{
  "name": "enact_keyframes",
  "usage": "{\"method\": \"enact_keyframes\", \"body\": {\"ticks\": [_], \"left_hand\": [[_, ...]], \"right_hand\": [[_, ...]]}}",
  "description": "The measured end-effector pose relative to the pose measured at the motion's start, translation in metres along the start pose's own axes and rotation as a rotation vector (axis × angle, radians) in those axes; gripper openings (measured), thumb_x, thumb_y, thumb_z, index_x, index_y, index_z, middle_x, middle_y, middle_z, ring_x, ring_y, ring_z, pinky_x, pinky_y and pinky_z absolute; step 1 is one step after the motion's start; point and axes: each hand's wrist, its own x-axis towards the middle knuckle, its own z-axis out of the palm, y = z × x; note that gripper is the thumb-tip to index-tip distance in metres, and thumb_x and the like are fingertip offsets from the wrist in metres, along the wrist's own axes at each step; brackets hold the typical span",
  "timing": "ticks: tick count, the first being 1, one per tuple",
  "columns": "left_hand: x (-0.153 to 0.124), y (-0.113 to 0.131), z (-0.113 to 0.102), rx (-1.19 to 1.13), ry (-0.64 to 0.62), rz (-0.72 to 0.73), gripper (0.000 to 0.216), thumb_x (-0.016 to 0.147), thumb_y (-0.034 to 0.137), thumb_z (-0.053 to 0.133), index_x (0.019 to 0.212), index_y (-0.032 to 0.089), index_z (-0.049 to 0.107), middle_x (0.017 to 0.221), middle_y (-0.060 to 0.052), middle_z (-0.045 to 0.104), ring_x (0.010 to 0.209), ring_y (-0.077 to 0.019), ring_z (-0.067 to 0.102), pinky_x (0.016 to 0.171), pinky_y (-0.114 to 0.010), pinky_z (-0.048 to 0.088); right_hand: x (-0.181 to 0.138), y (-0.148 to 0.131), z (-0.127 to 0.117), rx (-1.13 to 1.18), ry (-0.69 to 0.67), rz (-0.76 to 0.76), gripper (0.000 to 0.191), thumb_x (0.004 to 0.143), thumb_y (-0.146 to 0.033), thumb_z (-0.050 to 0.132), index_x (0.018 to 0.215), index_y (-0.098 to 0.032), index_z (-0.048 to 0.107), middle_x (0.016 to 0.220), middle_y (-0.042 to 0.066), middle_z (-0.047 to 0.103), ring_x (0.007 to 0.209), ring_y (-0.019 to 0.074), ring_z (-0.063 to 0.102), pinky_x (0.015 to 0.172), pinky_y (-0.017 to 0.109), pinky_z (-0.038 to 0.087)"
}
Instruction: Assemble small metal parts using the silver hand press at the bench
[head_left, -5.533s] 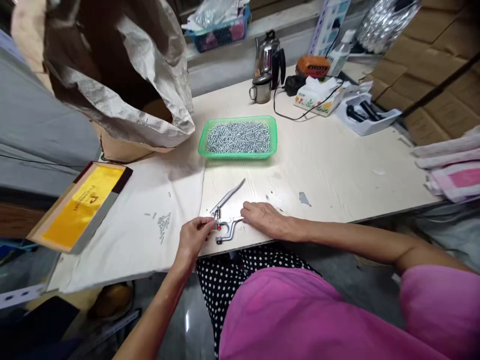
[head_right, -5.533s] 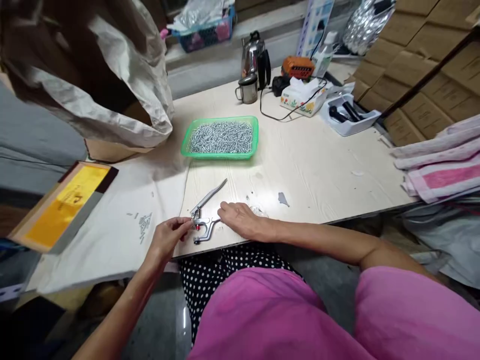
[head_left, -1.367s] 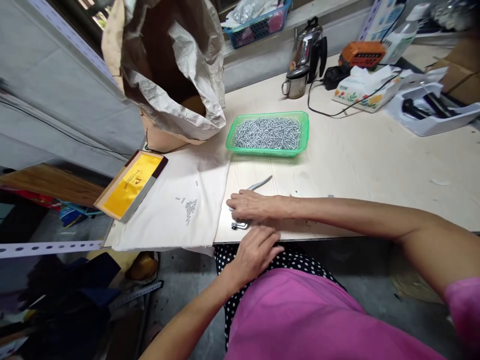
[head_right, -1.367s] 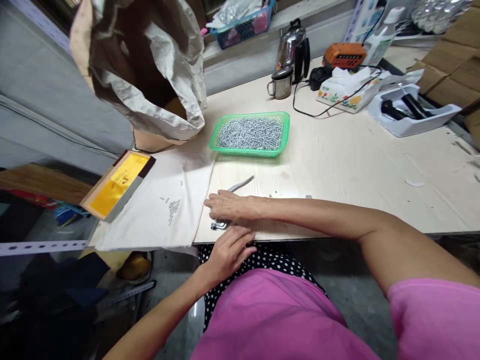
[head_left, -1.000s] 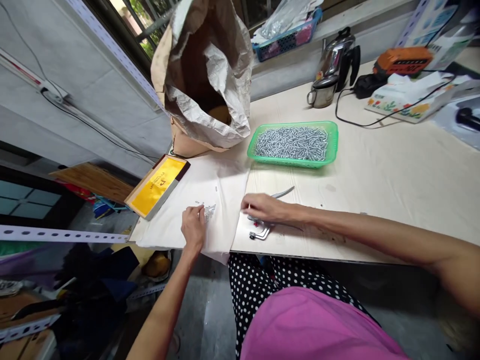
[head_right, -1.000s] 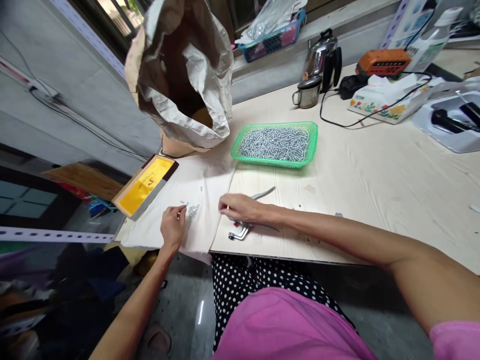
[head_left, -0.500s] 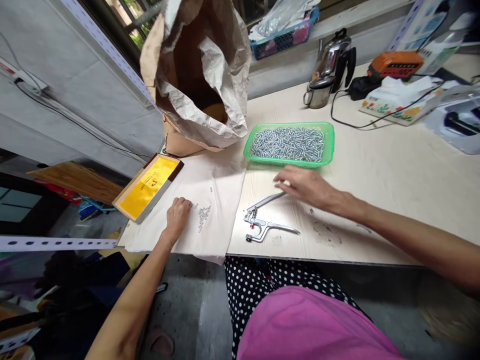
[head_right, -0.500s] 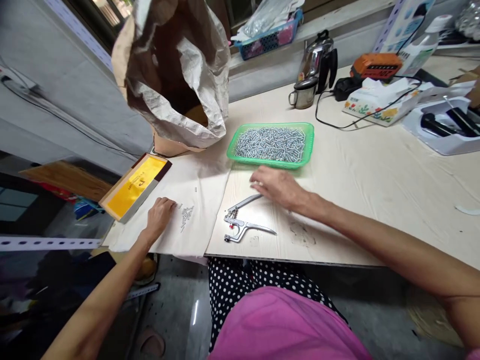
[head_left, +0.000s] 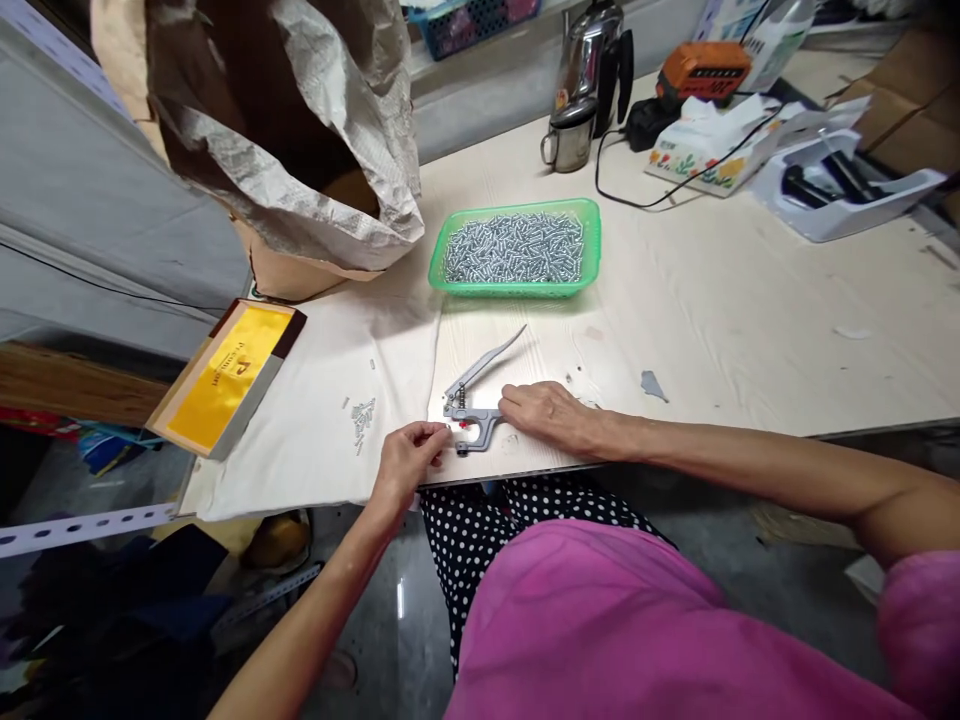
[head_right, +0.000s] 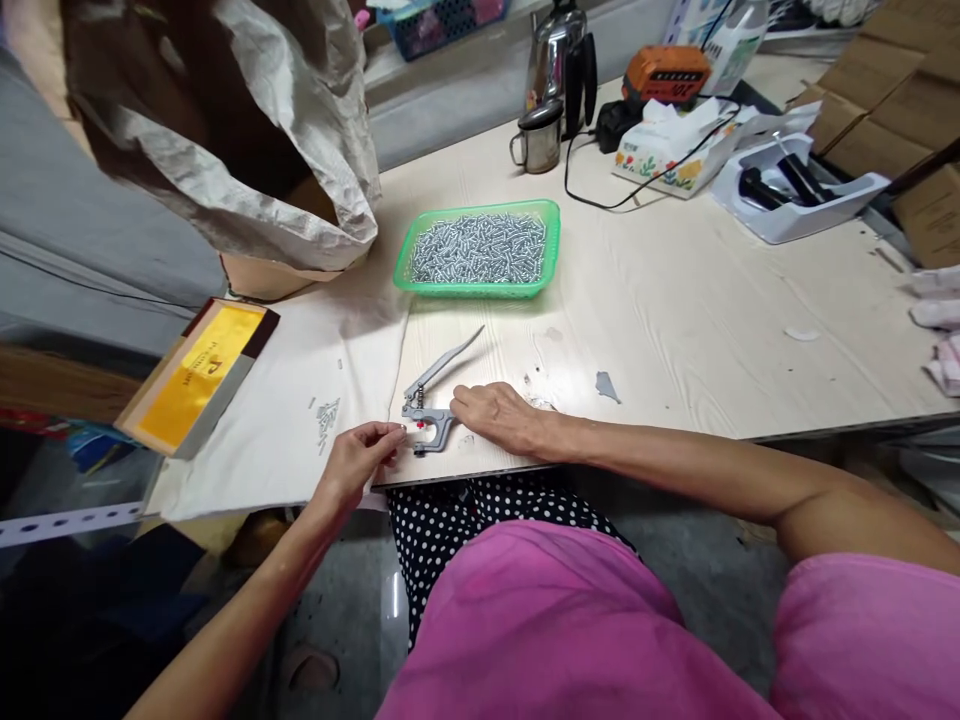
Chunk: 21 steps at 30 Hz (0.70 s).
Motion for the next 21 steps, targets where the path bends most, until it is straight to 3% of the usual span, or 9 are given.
{"method": "enact_keyframes", "body": {"ticks": [11,17,21], "left_hand": [[0.003,-0.004,0.015,0.075,-0.029,-0.071,0.046,0.055,0.057,0.086,0.068,0.015,0.072,0.053,0.002,0.059,0.048,-0.0098,0.047,0.047,-0.023,0.037],[0.017,0.003,0.009,0.162,-0.214,-0.214,0.042,0.053,0.051,0.09,0.059,0.017,0.066,0.049,0.002,0.056,0.044,-0.0089,0.045,0.044,-0.022,0.033],[0.021,0.009,0.008,0.209,-0.287,-0.233,0.039,0.052,0.048,0.092,0.061,0.016,0.071,0.046,0.002,0.055,0.043,-0.009,0.044,0.044,-0.021,0.032]], "right_hand": [[-0.002,0.001,0.001,-0.077,0.051,-0.057,0.022,0.101,-0.001,0.043,0.099,-0.018,0.056,0.092,0.006,0.063,0.076,0.0177,0.053,0.062,0.032,0.031],[-0.003,0.013,0.015,0.035,0.035,-0.077,0.02,0.104,-0.008,0.038,0.1,-0.02,0.055,0.1,0.008,0.064,0.078,0.0191,0.052,0.066,0.034,0.035],[-0.005,0.017,0.013,0.118,-0.016,-0.052,0.016,0.106,-0.018,0.042,0.102,-0.02,0.057,0.105,0.009,0.066,0.084,0.0201,0.053,0.075,0.034,0.041]]}}
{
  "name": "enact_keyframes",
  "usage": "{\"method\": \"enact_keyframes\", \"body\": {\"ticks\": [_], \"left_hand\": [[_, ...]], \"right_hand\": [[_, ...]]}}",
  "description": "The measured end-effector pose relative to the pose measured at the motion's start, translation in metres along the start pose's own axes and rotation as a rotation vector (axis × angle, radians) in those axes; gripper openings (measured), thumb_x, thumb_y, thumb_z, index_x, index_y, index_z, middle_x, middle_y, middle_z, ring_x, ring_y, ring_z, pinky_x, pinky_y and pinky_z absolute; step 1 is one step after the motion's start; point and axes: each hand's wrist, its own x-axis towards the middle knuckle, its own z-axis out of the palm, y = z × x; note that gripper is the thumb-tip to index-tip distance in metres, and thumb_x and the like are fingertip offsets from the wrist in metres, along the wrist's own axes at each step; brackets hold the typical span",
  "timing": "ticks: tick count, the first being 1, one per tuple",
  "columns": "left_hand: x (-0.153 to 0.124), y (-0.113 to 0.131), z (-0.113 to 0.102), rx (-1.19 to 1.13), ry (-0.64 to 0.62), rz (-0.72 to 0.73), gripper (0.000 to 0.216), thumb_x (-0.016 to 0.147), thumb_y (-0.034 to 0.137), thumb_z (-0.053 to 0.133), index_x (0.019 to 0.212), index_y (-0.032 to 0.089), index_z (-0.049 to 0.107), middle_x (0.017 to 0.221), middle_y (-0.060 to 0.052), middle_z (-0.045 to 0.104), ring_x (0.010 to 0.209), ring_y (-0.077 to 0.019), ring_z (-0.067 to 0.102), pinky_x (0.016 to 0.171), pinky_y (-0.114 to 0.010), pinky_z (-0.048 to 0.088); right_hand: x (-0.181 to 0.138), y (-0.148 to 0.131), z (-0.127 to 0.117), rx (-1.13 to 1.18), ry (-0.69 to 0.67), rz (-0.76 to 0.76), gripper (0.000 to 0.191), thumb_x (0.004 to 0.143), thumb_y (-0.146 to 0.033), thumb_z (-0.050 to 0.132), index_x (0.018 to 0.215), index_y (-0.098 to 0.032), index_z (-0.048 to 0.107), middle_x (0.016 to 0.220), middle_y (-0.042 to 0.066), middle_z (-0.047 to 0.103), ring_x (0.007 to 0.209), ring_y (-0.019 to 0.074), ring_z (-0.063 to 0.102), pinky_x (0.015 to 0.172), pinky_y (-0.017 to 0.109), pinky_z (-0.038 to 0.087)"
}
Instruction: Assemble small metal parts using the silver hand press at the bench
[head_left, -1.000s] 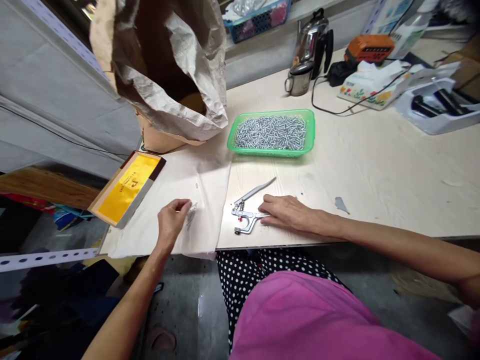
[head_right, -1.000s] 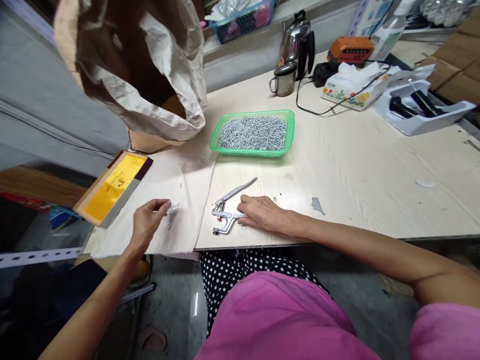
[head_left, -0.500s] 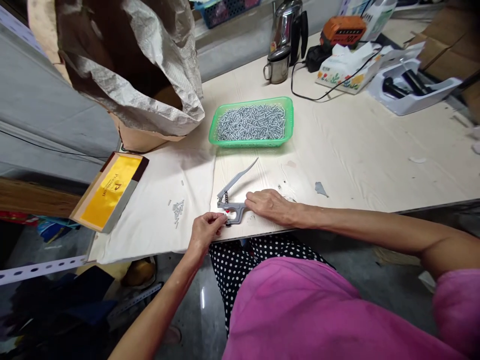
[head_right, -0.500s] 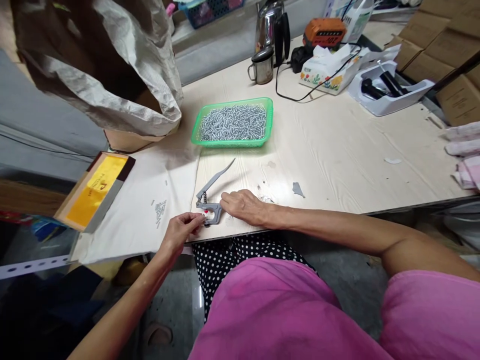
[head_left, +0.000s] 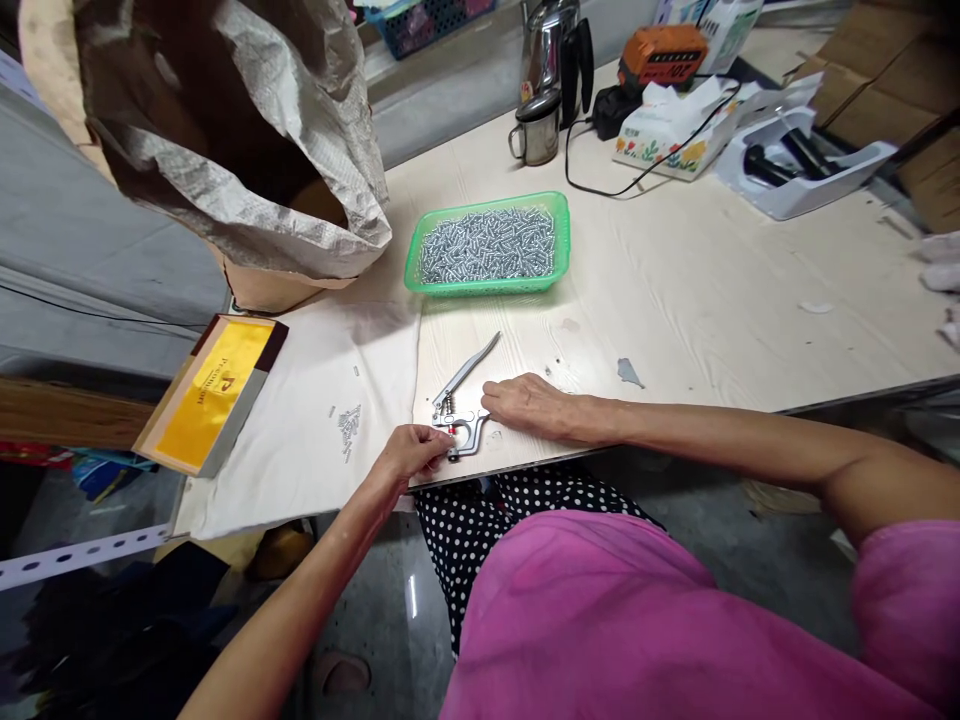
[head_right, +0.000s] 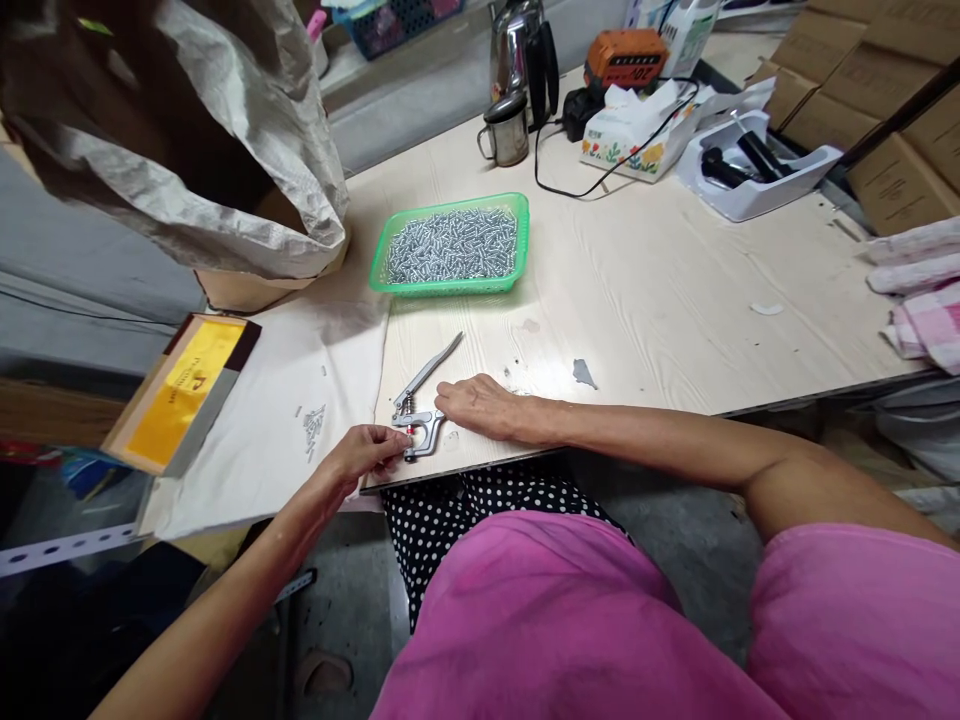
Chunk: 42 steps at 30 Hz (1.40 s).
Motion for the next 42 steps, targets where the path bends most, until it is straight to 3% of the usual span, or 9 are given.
{"method": "enact_keyframes", "body": {"ticks": [3,7,10,19,24,27,30,33,42], "left_hand": [[-0.001,0.001,0.0,0.018,-0.006,-0.009,0.038,0.051,0.048,0.092,0.06,0.016,0.073,0.046,0.002,0.056,0.043,-0.009,0.043,0.043,-0.022,0.031],[-0.001,0.0,0.0,0.025,-0.022,-0.031,0.041,0.05,0.05,0.091,0.062,0.015,0.073,0.047,0.002,0.055,0.044,-0.0087,0.042,0.044,-0.022,0.03],[-0.002,0.0,0.0,0.046,-0.026,-0.041,0.043,0.051,0.052,0.091,0.062,0.015,0.071,0.046,0.003,0.054,0.043,-0.0085,0.042,0.044,-0.023,0.029],[-0.007,-0.003,0.001,0.247,0.048,-0.033,0.038,0.073,0.052,0.082,0.069,0.016,0.07,0.053,0.003,0.054,0.049,-0.0115,0.047,0.05,-0.025,0.034],[-0.01,-0.003,0.016,0.744,0.393,0.547,0.024,0.095,0.04,0.066,0.093,0.018,0.076,0.094,-0.008,0.072,0.09,-0.0245,0.066,0.079,-0.036,0.054],[0.008,0.006,0.033,0.88,0.354,0.861,0.042,0.094,0.042,0.072,0.128,0.018,0.067,0.131,-0.015,0.068,0.123,-0.0315,0.06,0.103,-0.046,0.053],[0.031,0.017,0.043,0.955,0.235,0.982,0.069,0.093,0.046,0.074,0.149,0.014,0.049,0.15,-0.02,0.057,0.136,-0.0348,0.053,0.113,-0.053,0.047],[0.045,0.023,0.042,1.009,0.154,0.999,0.074,0.094,0.047,0.073,0.153,0.015,0.042,0.148,-0.019,0.058,0.129,-0.0345,0.056,0.11,-0.054,0.049],[0.039,0.027,0.049,1.079,0.244,0.978,0.024,0.103,0.031,0.061,0.12,0.016,0.067,0.102,-0.009,0.069,0.096,-0.0265,0.06,0.087,-0.041,0.055]], "right_hand": [[0.0,0.004,-0.013,-0.013,-0.02,0.009,0.018,0.104,-0.034,0.057,0.111,-0.018,0.06,0.118,0.014,0.065,0.099,0.0251,0.056,0.084,0.038,0.045],[0.005,0.019,-0.029,-0.085,0.032,0.062,0.089,0.079,-0.061,0.083,0.146,-0.013,0.049,0.153,0.026,0.046,0.137,0.0432,0.042,0.108,0.059,0.038],[0.01,0.029,-0.036,-0.089,-0.016,0.088,0.11,0.071,-0.066,0.087,0.155,-0.011,0.042,0.157,0.027,0.042,0.145,0.0478,0.032,0.115,0.066,0.029],[0.014,0.019,-0.042,-0.167,-0.037,0.114,0.071,0.083,-0.056,0.08,0.133,-0.01,0.057,0.125,0.017,0.063,0.111,0.0345,0.049,0.102,0.052,0.037],[0.011,0.017,-0.03,-0.13,0.014,0.053,0.053,0.091,-0.042,0.076,0.13,-0.012,0.058,0.118,0.015,0.065,0.106,0.0297,0.052,0.093,0.044,0.04],[0.008,0.02,-0.023,-0.08,0.077,0.012,0.066,0.092,-0.044,0.075,0.144,-0.013,0.048,0.122,0.015,0.065,0.107,0.0294,0.054,0.095,0.045,0.041],[0.001,0.023,-0.026,-0.043,0.064,0.051,0.083,0.084,-0.051,0.082,0.147,-0.01,0.046,0.128,0.018,0.062,0.112,0.0313,0.054,0.097,0.046,0.044],[-0.007,0.025,-0.034,-0.049,0.004,0.131,0.079,0.076,-0.05,0.089,0.134,-0.009,0.056,0.124,0.018,0.061,0.11,0.0318,0.054,0.091,0.044,0.047],[-0.005,0.02,-0.02,-0.074,0.07,0.115,0.016,0.104,-0.026,0.059,0.1,-0.013,0.067,0.098,0.012,0.064,0.096,0.0242,0.052,0.083,0.036,0.046]]}}
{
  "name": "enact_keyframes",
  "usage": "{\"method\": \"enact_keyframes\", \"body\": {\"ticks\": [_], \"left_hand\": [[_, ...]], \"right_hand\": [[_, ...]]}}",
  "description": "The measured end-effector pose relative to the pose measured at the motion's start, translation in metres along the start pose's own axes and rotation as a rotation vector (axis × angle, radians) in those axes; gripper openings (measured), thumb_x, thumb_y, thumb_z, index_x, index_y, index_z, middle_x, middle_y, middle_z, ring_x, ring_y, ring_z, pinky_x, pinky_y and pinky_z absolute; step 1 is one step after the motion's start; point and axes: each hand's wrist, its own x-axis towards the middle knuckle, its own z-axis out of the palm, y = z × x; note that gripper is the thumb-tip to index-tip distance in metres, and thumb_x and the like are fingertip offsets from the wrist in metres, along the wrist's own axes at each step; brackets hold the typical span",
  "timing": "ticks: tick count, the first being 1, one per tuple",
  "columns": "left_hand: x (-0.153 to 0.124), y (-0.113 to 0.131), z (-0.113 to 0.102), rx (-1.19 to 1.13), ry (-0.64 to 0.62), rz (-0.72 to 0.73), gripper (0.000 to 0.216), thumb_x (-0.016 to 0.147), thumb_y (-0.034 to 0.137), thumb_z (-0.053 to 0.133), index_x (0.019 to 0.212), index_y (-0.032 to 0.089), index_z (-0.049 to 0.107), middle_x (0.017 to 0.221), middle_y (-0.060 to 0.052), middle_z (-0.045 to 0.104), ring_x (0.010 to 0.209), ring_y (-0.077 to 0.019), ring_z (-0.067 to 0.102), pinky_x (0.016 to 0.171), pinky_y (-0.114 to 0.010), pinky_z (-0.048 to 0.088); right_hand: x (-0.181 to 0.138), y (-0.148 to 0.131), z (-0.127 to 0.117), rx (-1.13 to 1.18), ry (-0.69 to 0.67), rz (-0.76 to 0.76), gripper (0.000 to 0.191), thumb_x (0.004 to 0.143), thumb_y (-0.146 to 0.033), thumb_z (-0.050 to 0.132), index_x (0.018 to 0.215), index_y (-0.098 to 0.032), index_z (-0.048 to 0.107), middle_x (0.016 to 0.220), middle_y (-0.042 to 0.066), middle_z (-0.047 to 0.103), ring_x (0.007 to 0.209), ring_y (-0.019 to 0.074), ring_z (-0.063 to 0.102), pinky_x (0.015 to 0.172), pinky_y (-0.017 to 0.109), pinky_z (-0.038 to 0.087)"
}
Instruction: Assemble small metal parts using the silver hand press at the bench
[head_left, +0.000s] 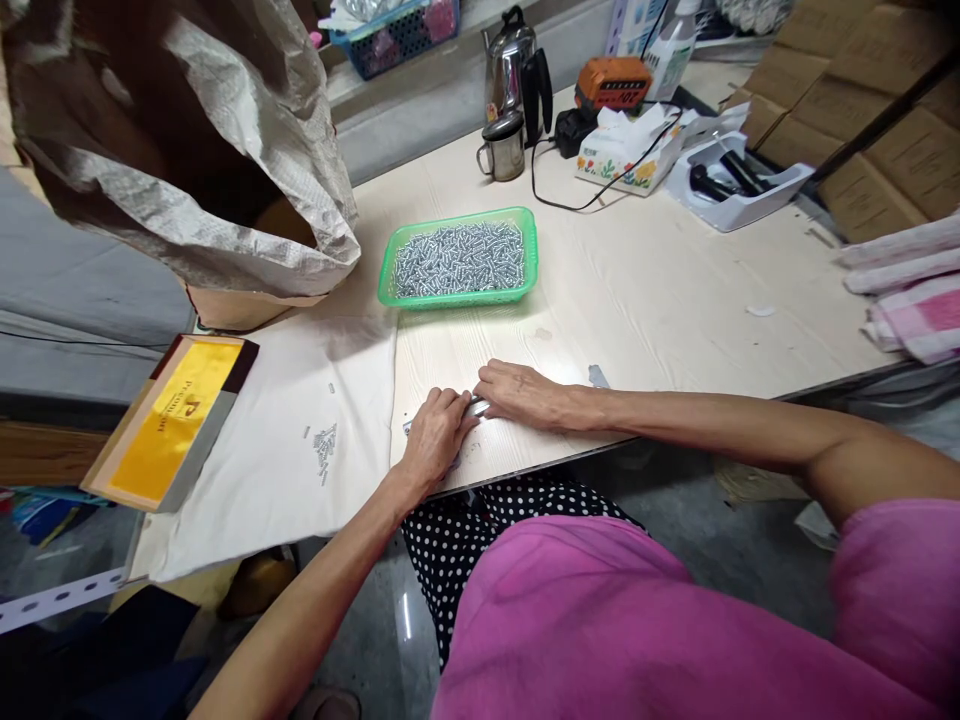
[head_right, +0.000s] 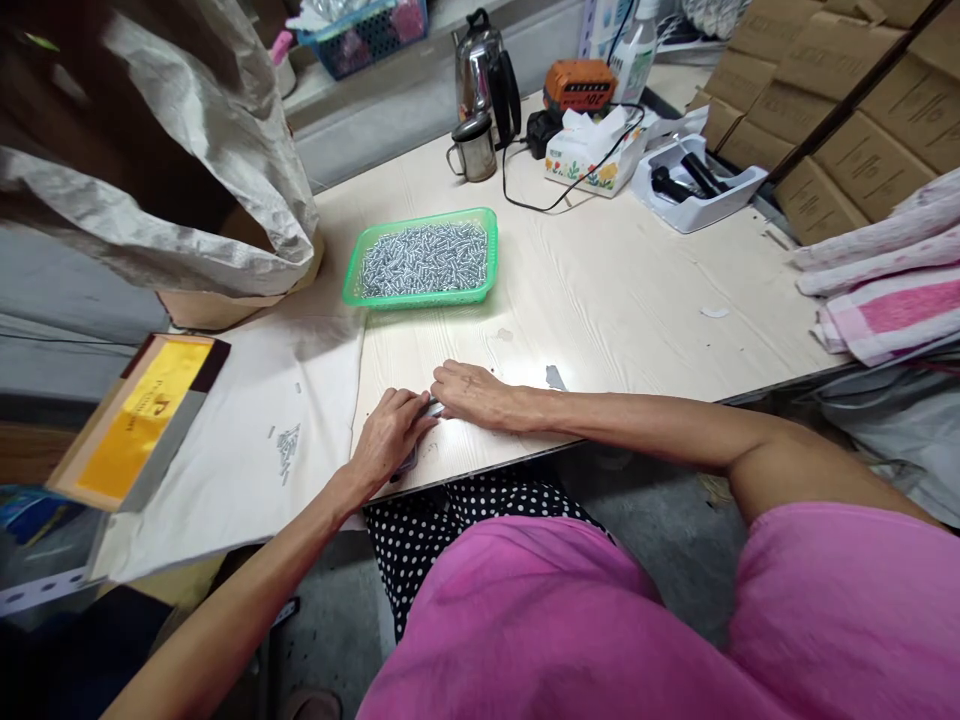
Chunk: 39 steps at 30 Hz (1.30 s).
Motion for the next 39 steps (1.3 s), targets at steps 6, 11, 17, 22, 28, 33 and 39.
{"method": "enact_keyframes", "body": {"ticks": [6,11,17,22,28,33,39], "left_hand": [[0.002,-0.004,0.006,0.032,0.045,-0.038,0.02,0.104,0.032,0.058,0.112,0.017,0.07,0.099,-0.009,0.071,0.096,-0.0261,0.064,0.085,-0.04,0.058],[-0.025,0.022,0.016,0.06,0.275,-0.037,0.045,0.104,0.032,0.058,0.145,0.012,0.052,0.145,-0.02,0.062,0.135,-0.0336,0.058,0.111,-0.053,0.053],[-0.091,0.077,0.016,-0.025,0.262,0.133,0.038,0.106,0.03,0.056,0.141,0.018,0.058,0.139,-0.014,0.07,0.138,-0.0306,0.059,0.115,-0.051,0.053],[-0.128,0.058,-0.002,-0.077,0.336,-0.074,0.02,0.106,0.025,0.055,0.114,0.024,0.073,0.1,-0.007,0.077,0.095,-0.0228,0.071,0.091,-0.042,0.061],[-0.146,-0.033,-0.023,0.137,0.482,-0.558,0.027,0.106,0.031,0.049,0.106,0.022,0.074,0.096,-0.01,0.071,0.094,-0.0274,0.063,0.085,-0.042,0.056],[-0.13,-0.099,-0.032,0.164,0.413,-0.761,0.029,0.102,0.028,0.05,0.105,0.018,0.077,0.1,-0.013,0.071,0.099,-0.031,0.061,0.088,-0.043,0.054],[-0.067,-0.137,-0.042,0.167,0.268,-0.877,0.034,0.103,0.025,0.047,0.112,0.016,0.078,0.11,-0.015,0.073,0.111,-0.0302,0.061,0.088,-0.039,0.053]], "right_hand": [[0.009,0.007,0.007,0.008,0.02,-0.001,0.015,0.104,-0.021,0.054,0.102,-0.015,0.068,0.102,0.012,0.066,0.098,0.0251,0.053,0.087,0.038,0.047],[0.014,0.035,-0.016,0.112,-0.007,-0.098,0.064,0.091,-0.051,0.077,0.138,-0.011,0.059,0.13,0.019,0.062,0.115,0.0311,0.055,0.1,0.047,0.047],[0.035,0.003,-0.019,0.063,0.111,-0.237,0.032,0.105,-0.027,0.059,0.135,-0.021,0.065,0.135,0.015,0.062,0.118,0.0272,0.053,0.1,0.045,0.043],[0.052,-0.053,-0.003,-0.053,-0.078,-0.53,0.017,0.104,-0.021,0.06,0.092,-0.02,0.072,0.103,0.008,0.065,0.095,0.0213,0.051,0.077,0.034,0.038],[0.068,-0.059,0.015,-0.048,-0.102,-0.677,0.017,0.099,-0.008,0.059,0.086,-0.017,0.064,0.091,0.005,0.061,0.078,0.018,0.048,0.068,0.032,0.035],[0.07,-0.059,0.027,0.035,-0.002,-0.646,0.018,0.102,-0.009,0.053,0.088,-0.018,0.061,0.089,0.004,0.063,0.074,0.0172,0.048,0.065,0.031,0.035],[0.07,-0.049,0.016,0.442,0.317,-0.444,0.013,0.106,-0.017,0.046,0.102,-0.018,0.059,0.091,0.006,0.065,0.079,0.0159,0.059,0.071,0.029,0.049]]}}
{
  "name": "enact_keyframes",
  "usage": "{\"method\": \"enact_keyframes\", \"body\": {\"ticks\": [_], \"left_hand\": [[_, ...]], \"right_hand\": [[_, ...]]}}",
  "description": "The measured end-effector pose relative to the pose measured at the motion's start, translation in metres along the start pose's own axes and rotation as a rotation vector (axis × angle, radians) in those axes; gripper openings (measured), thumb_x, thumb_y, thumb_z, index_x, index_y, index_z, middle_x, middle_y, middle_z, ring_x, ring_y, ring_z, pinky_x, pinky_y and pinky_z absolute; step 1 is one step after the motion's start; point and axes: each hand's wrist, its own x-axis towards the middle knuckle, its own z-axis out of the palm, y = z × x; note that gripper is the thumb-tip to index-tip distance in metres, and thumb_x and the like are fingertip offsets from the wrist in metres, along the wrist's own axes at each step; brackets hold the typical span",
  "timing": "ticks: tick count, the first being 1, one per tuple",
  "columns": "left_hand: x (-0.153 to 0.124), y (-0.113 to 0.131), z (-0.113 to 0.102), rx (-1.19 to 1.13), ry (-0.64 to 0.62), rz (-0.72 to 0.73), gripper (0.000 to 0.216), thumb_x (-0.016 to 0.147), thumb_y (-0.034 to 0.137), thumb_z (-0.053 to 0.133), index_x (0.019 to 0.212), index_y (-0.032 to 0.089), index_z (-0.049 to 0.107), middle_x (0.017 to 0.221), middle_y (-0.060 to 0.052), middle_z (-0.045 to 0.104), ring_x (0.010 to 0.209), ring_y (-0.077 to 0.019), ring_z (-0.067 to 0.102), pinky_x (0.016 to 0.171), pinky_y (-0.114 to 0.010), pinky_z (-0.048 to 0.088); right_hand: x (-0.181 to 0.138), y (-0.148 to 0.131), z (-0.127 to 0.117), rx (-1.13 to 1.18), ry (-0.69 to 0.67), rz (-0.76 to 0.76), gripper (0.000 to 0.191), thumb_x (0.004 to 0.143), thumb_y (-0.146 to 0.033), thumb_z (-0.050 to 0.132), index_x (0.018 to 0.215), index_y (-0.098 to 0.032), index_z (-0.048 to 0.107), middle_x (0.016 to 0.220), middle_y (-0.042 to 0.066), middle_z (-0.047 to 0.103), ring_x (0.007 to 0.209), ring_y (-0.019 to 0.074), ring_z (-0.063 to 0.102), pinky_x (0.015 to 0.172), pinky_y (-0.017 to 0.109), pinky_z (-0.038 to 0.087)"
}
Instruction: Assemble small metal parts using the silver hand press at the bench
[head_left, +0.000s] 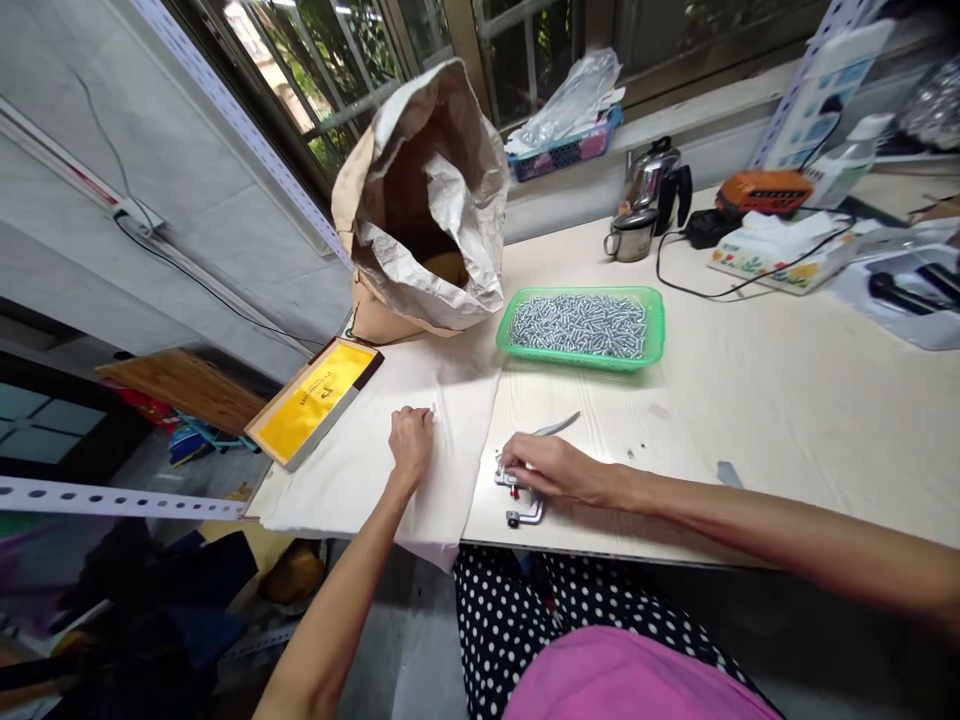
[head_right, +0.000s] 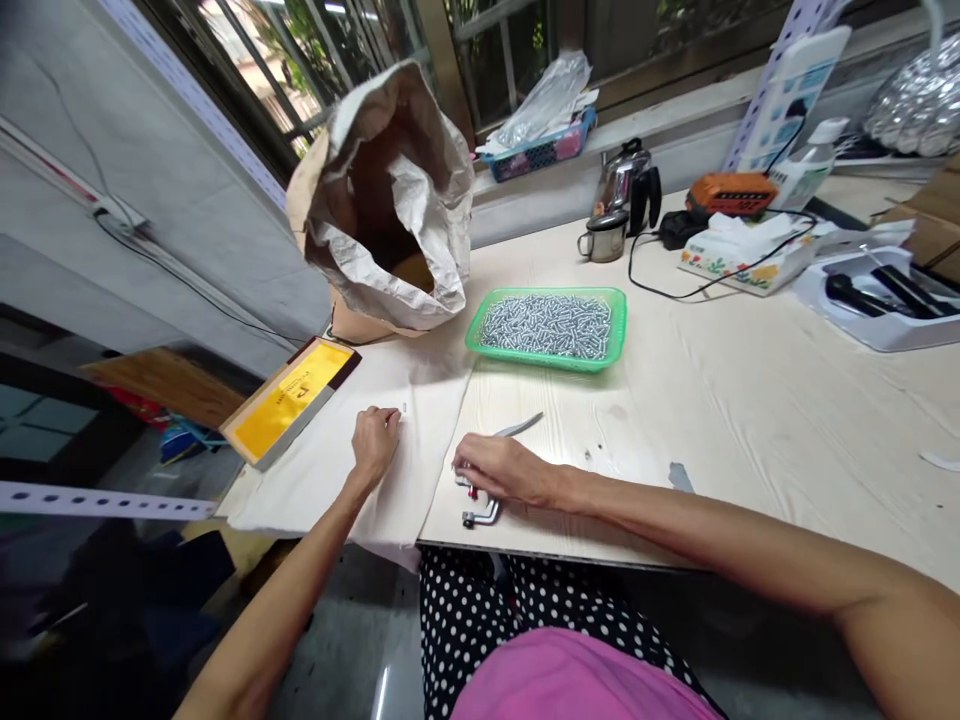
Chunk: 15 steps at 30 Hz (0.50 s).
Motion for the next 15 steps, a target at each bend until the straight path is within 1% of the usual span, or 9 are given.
{"method": "enact_keyframes", "body": {"ticks": [2,4,6,7,8,9,11,13,15], "left_hand": [[0.019,0.007,0.004,0.031,-0.02,-0.015,0.033,0.101,0.024,0.048,0.108,0.016,0.079,0.109,-0.015,0.073,0.111,-0.0299,0.061,0.085,-0.038,0.052],[0.033,0.012,0.007,0.044,-0.038,-0.021,0.031,0.099,0.024,0.05,0.1,0.016,0.081,0.107,-0.016,0.073,0.11,-0.0304,0.062,0.081,-0.036,0.052],[0.041,0.014,0.009,0.055,-0.063,-0.022,0.031,0.098,0.024,0.052,0.093,0.017,0.081,0.104,-0.017,0.074,0.108,-0.0306,0.064,0.077,-0.035,0.05],[0.043,0.015,0.009,0.059,-0.075,-0.019,0.031,0.097,0.023,0.052,0.091,0.017,0.081,0.102,-0.017,0.074,0.106,-0.0305,0.065,0.076,-0.034,0.05],[0.045,0.015,0.009,0.062,-0.086,-0.014,0.031,0.097,0.021,0.051,0.089,0.016,0.081,0.1,-0.017,0.074,0.104,-0.0302,0.066,0.075,-0.033,0.049],[0.046,0.015,0.008,0.064,-0.094,-0.008,0.032,0.096,0.02,0.051,0.088,0.016,0.081,0.098,-0.017,0.074,0.101,-0.0301,0.068,0.074,-0.033,0.049],[0.048,0.013,0.008,0.066,-0.104,0.012,0.033,0.095,0.017,0.049,0.088,0.015,0.081,0.095,-0.018,0.074,0.098,-0.0303,0.07,0.075,-0.033,0.049],[0.049,0.01,0.007,0.08,-0.119,0.038,0.035,0.094,0.015,0.047,0.093,0.013,0.082,0.096,-0.018,0.074,0.097,-0.0306,0.071,0.077,-0.033,0.05],[0.049,0.006,0.004,0.102,-0.143,0.058,0.036,0.094,0.014,0.046,0.098,0.01,0.082,0.097,-0.019,0.075,0.098,-0.031,0.072,0.081,-0.034,0.051]], "right_hand": [[0.012,0.007,-0.03,-0.069,0.164,0.081,0.014,0.105,-0.017,0.046,0.1,-0.018,0.059,0.09,0.006,0.064,0.078,0.0167,0.06,0.07,0.03,0.051],[0.026,0.014,-0.068,-0.28,0.276,0.186,0.016,0.103,-0.015,0.046,0.104,-0.018,0.061,0.095,0.008,0.065,0.081,0.0188,0.061,0.073,0.033,0.052],[0.036,0.016,-0.103,-0.568,0.363,0.318,0.022,0.102,-0.012,0.047,0.117,-0.017,0.063,0.112,0.014,0.066,0.093,0.0241,0.063,0.081,0.04,0.052],[0.038,0.015,-0.115,-0.694,0.394,0.373,0.027,0.101,-0.011,0.048,0.124,-0.017,0.062,0.121,0.017,0.065,0.1,0.0271,0.063,0.086,0.043,0.05],[0.037,0.013,-0.122,-0.79,0.411,0.408,0.032,0.101,-0.011,0.049,0.13,-0.018,0.061,0.129,0.018,0.063,0.106,0.0293,0.062,0.089,0.045,0.048],[0.034,0.009,-0.124,-0.846,0.406,0.419,0.034,0.101,-0.011,0.049,0.132,-0.019,0.061,0.132,0.018,0.062,0.11,0.0302,0.061,0.09,0.045,0.047],[0.021,-0.001,-0.111,-0.848,0.325,0.392,0.032,0.102,-0.012,0.049,0.13,-0.02,0.063,0.128,0.016,0.065,0.109,0.0281,0.061,0.087,0.042,0.046],[0.001,-0.012,-0.085,-0.73,0.14,0.363,0.023,0.103,-0.013,0.052,0.118,-0.019,0.067,0.112,0.012,0.069,0.098,0.0241,0.062,0.081,0.038,0.045],[-0.023,-0.024,-0.057,-0.546,-0.072,0.373,0.01,0.102,-0.021,0.06,0.108,-0.019,0.068,0.101,0.007,0.07,0.09,0.0214,0.062,0.08,0.036,0.045]]}}
